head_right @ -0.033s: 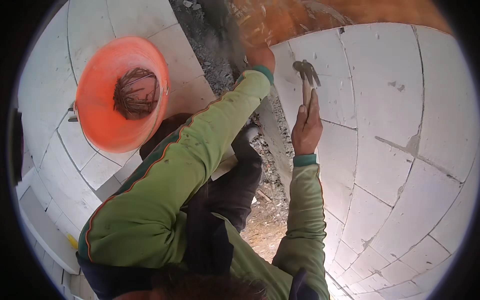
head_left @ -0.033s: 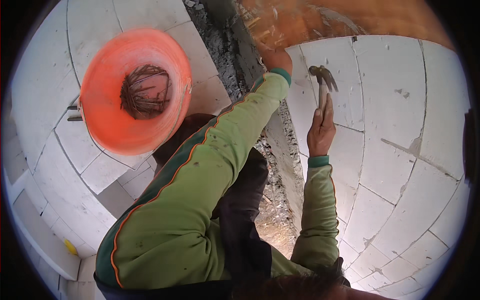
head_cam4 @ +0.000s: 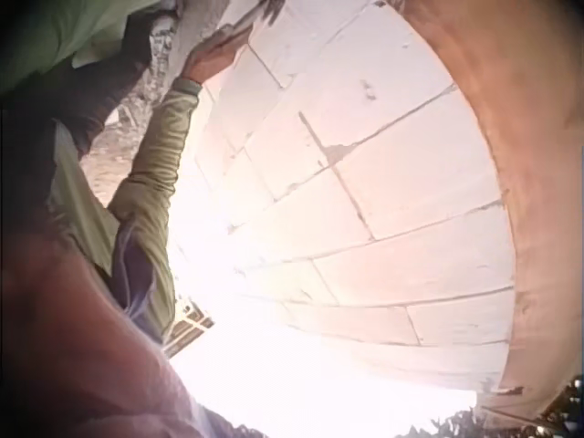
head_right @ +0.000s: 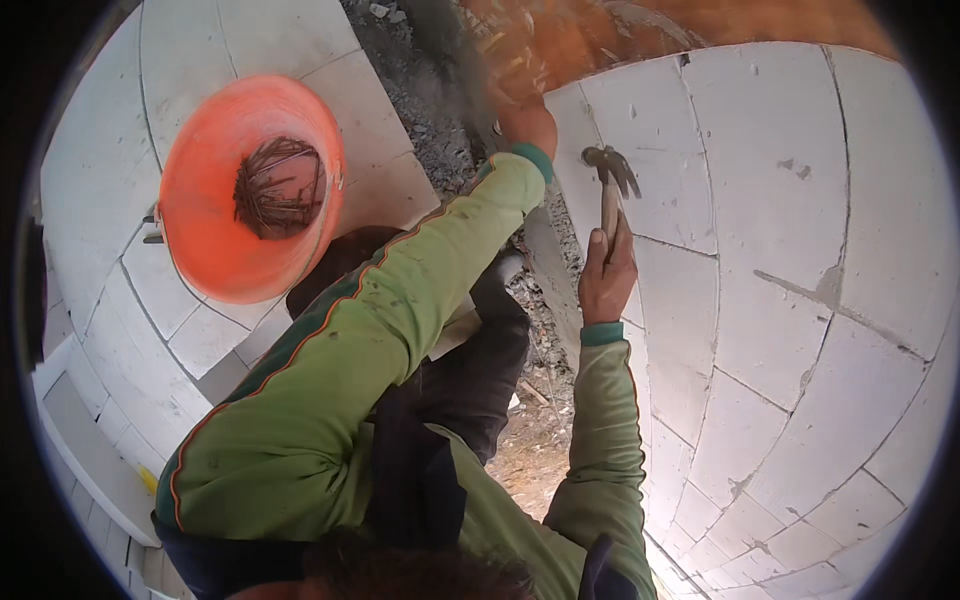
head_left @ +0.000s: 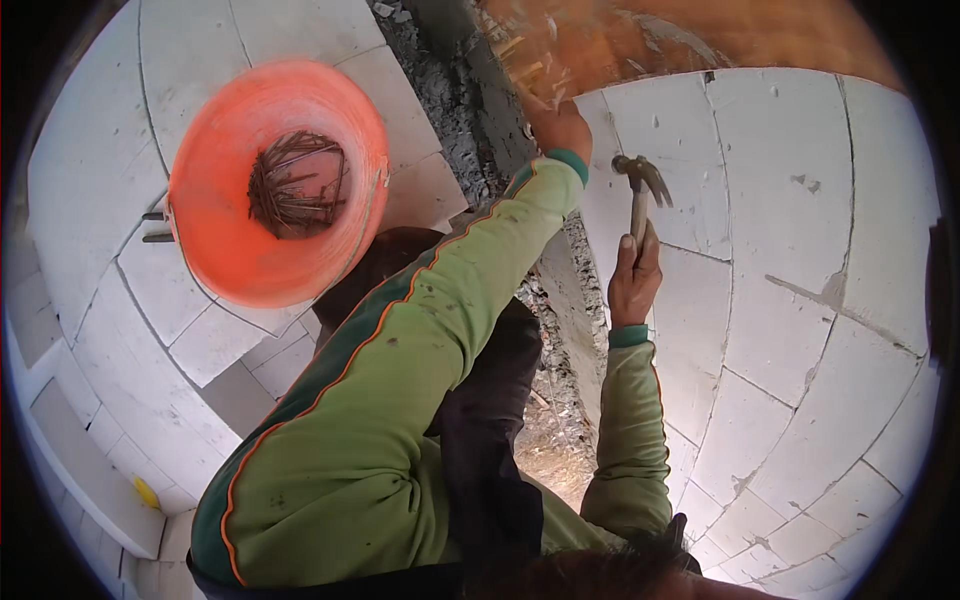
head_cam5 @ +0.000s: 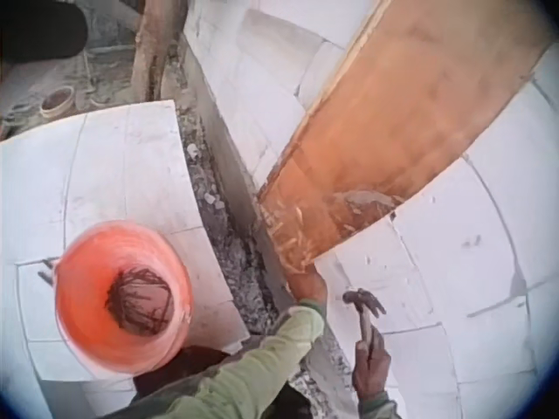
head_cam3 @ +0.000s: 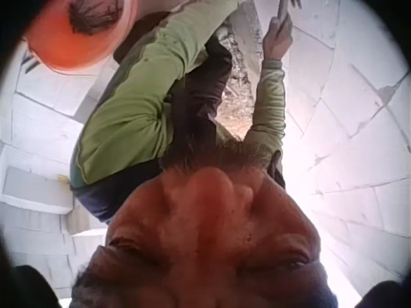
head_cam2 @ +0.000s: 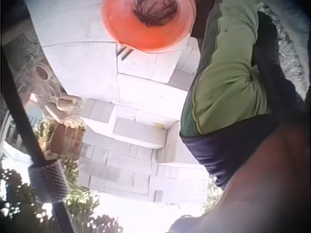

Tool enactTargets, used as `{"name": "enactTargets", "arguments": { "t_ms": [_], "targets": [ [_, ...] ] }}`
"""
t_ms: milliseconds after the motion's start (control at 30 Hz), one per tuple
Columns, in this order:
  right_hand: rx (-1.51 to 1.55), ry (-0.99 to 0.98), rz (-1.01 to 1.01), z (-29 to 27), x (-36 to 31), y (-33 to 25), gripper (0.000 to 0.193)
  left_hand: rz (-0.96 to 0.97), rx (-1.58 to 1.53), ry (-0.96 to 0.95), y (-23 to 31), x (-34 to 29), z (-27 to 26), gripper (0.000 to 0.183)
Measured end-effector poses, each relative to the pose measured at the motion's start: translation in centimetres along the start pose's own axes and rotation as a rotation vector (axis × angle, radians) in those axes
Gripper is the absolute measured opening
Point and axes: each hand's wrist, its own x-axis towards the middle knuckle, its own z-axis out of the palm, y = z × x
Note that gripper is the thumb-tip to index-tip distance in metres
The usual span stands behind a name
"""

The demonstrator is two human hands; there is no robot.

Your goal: The person hammers nails into a wooden board to secure it against a wall of white masonry blocks. They retrieve nails from an orange bucket and use a hammer to drive them into the wood while sitting on blocks.

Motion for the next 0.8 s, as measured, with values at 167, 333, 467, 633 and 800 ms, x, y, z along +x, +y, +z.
{"name": "enactTargets", "arguments": {
  "t_ms": [167,333,467,633,800],
  "targets": [
    [0.134,-0.237,0.543,2.0,-17.0,6.4,0.031,-0.188,0.197,-0.565,9.9,-13.0,-4.4,0.055],
    [1.116,0.215,1.018,6.5,-33.0,9.8,0.046,0.166,0.317,-1.310,26.3,-13.1,-14.0,0.036],
    [-0.023,-0.328,0.768,5.0,-31.6,7.5,0.055,0.585,0.968,-1.106,34.7,-2.8,-19.5,0.014],
    [-0.056,-0.244,0.791,5.6,-30.4,8.1,0.058,0.201,1.537,-1.124,36.4,8.7,-21.2,0.013],
    [-0.145,-0.163,0.661,6.6,-30.6,9.0,0.055,0.178,2.248,-1.233,28.3,14.4,-25.4,0.016]
  ]
}}
